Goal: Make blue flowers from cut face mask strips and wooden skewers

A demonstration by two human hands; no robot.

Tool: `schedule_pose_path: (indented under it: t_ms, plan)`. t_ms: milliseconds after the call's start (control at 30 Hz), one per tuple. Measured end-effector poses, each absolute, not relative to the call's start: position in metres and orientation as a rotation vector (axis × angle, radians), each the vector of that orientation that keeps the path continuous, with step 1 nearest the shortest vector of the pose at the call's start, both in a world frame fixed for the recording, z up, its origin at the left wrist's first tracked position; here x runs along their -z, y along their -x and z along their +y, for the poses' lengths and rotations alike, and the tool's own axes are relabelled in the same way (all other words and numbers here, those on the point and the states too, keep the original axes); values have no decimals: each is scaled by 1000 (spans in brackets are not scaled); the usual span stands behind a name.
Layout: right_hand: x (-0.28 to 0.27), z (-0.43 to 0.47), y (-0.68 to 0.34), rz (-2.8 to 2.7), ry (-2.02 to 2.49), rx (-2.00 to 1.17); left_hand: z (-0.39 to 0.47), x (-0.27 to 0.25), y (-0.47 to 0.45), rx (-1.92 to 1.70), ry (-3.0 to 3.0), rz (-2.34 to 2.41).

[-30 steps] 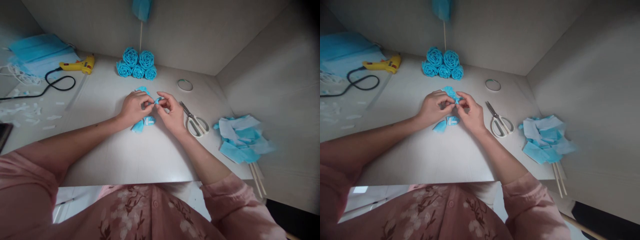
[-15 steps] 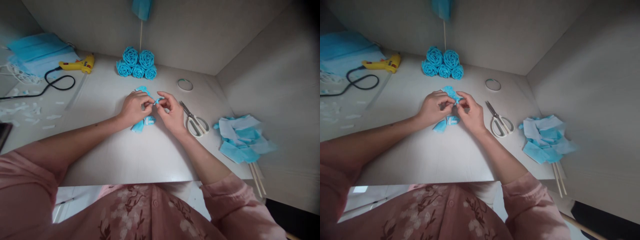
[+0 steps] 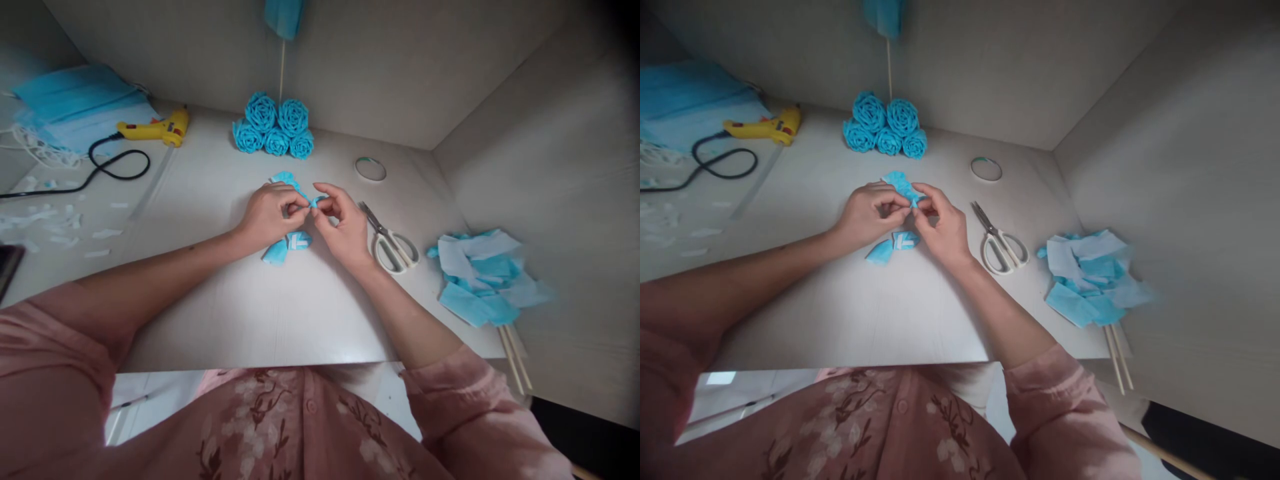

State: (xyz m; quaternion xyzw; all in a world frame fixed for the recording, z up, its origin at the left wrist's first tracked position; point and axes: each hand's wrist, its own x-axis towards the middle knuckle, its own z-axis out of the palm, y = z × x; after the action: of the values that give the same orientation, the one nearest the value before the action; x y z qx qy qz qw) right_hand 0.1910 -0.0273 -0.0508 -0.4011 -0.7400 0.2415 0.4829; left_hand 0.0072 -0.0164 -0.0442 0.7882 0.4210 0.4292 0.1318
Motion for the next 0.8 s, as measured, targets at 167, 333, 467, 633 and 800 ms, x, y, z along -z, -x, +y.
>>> schedule_pose_path:
  t_ms: [167,333,467,633,800]
  plan:
    - [50,-28,-191,-1814,995,-597,-16,45,-7,-1251,-2285,1230]
    - [49,-29,-190,-1802,999,-603,-17,43,-7,-1242,-2299,1209]
    - [48,-29,-191,-1795,1022,-620,-16,43,-7,-1230,-2289,1229]
    - [49,-29,-191,-1794,1026,-628,-16,44,-7,-1216,-2307,1247]
    - [49,-29,-191,-1802,1020,-632,-17,44,-7,-1199,-2328,1264]
